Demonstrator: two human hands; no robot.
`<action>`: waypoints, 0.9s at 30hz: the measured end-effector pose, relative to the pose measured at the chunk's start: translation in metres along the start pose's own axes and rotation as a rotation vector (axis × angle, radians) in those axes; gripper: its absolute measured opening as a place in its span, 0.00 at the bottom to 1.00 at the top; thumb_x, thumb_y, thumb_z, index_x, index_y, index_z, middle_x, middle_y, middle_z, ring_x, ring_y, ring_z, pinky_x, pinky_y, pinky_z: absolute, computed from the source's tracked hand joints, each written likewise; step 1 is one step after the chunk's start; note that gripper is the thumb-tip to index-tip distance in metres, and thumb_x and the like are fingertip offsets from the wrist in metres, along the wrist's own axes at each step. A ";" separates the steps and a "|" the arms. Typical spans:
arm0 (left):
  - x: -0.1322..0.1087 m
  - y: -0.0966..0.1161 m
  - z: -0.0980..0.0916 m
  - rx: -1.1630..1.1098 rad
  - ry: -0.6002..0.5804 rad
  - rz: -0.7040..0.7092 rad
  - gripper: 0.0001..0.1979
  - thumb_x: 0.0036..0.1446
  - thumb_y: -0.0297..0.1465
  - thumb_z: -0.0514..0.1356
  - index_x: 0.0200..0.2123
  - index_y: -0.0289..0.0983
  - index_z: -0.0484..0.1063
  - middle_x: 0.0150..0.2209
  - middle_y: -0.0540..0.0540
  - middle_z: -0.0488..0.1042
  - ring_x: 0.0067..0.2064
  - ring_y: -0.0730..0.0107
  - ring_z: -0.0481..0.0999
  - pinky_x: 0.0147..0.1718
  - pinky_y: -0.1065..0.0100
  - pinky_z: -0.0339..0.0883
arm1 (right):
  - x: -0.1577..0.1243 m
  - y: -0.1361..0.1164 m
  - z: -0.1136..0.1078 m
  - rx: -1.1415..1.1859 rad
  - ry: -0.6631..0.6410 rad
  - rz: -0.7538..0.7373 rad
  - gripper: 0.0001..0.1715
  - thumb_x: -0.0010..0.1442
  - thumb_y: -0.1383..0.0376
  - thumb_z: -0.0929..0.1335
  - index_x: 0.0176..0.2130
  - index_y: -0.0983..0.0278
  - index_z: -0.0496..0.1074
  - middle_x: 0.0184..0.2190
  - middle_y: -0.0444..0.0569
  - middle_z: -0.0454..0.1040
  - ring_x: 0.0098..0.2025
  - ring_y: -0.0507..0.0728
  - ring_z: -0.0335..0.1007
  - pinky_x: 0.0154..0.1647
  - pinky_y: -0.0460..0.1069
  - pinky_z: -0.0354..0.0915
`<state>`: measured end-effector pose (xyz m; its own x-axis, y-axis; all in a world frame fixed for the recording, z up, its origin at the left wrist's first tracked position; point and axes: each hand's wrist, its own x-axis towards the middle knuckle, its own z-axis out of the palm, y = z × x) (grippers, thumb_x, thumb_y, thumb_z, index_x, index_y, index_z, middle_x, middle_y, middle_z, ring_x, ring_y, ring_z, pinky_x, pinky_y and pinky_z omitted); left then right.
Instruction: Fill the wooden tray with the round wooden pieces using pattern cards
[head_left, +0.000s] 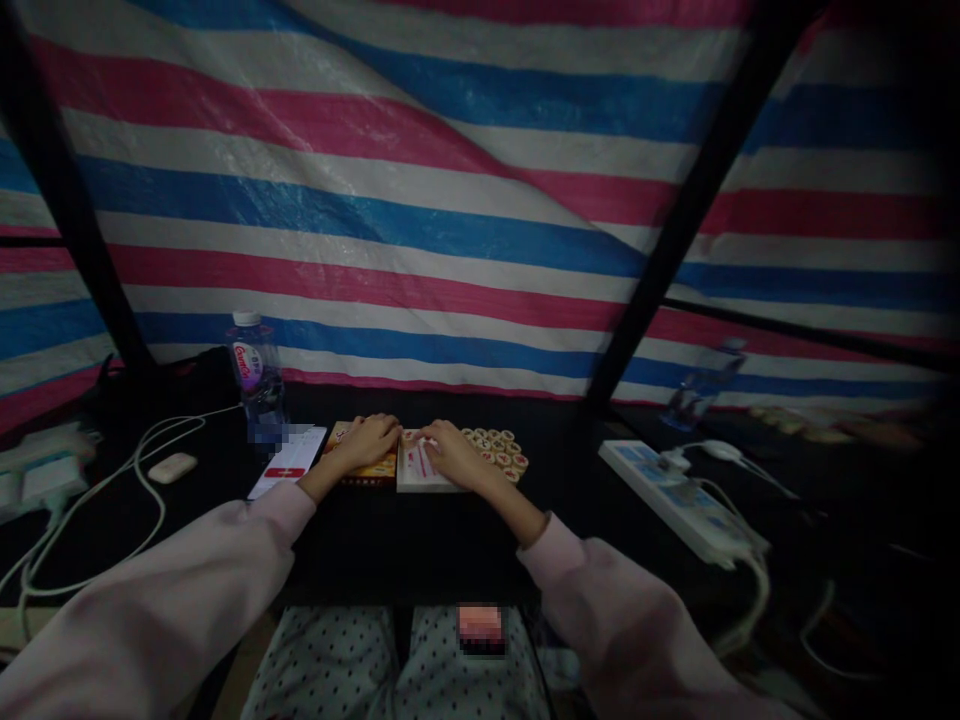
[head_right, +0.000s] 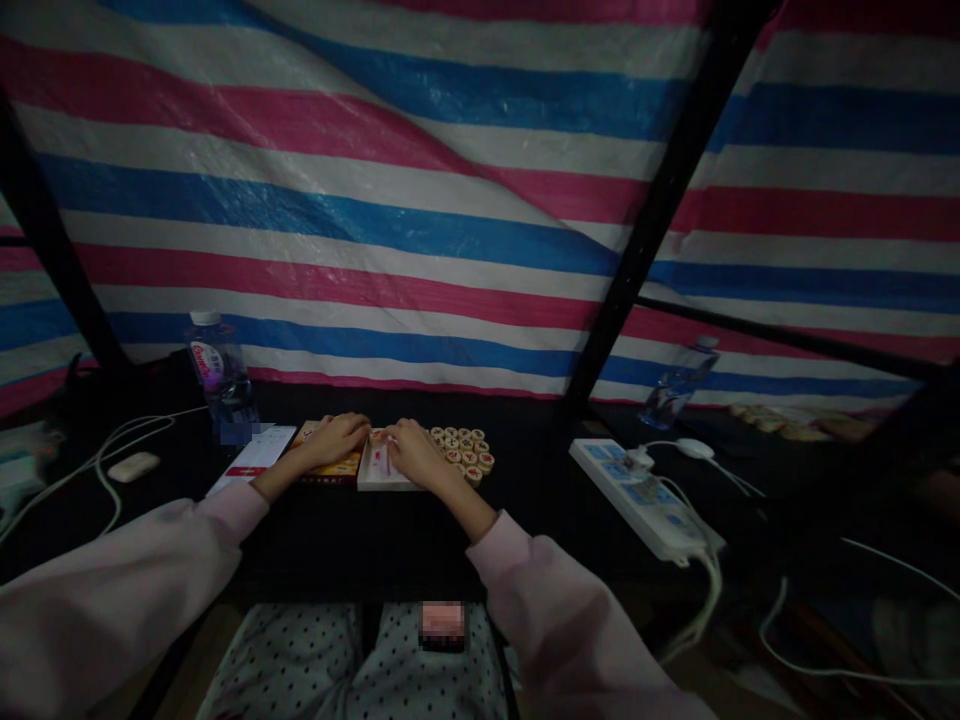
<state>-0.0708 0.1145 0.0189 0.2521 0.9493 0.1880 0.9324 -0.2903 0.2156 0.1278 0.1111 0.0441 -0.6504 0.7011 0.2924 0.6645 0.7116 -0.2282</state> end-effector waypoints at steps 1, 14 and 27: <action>0.000 0.000 0.000 -0.001 -0.001 -0.004 0.21 0.64 0.38 0.40 0.46 0.39 0.70 0.49 0.42 0.73 0.50 0.57 0.70 0.48 0.56 0.59 | -0.005 0.000 -0.014 -0.004 0.011 0.033 0.17 0.58 0.75 0.61 0.44 0.65 0.73 0.41 0.52 0.72 0.44 0.54 0.66 0.44 0.46 0.58; 0.003 -0.004 0.005 -0.022 -0.011 -0.015 0.22 0.64 0.39 0.40 0.46 0.39 0.70 0.48 0.41 0.73 0.50 0.56 0.70 0.48 0.54 0.58 | -0.096 0.050 -0.068 -0.107 -0.287 0.376 0.16 0.54 0.64 0.67 0.44 0.63 0.66 0.41 0.51 0.73 0.40 0.56 0.69 0.33 0.46 0.56; 0.000 0.000 0.000 -0.017 -0.013 -0.011 0.22 0.64 0.40 0.40 0.46 0.39 0.69 0.49 0.41 0.72 0.51 0.57 0.70 0.48 0.55 0.58 | -0.061 0.023 -0.085 -0.065 -0.086 0.299 0.10 0.55 0.62 0.67 0.38 0.62 0.65 0.35 0.47 0.74 0.34 0.54 0.70 0.27 0.45 0.51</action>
<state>-0.0708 0.1140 0.0193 0.2455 0.9538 0.1732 0.9304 -0.2820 0.2340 0.2137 0.0806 0.0996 -0.4496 0.8821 0.1407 0.8514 0.4708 -0.2312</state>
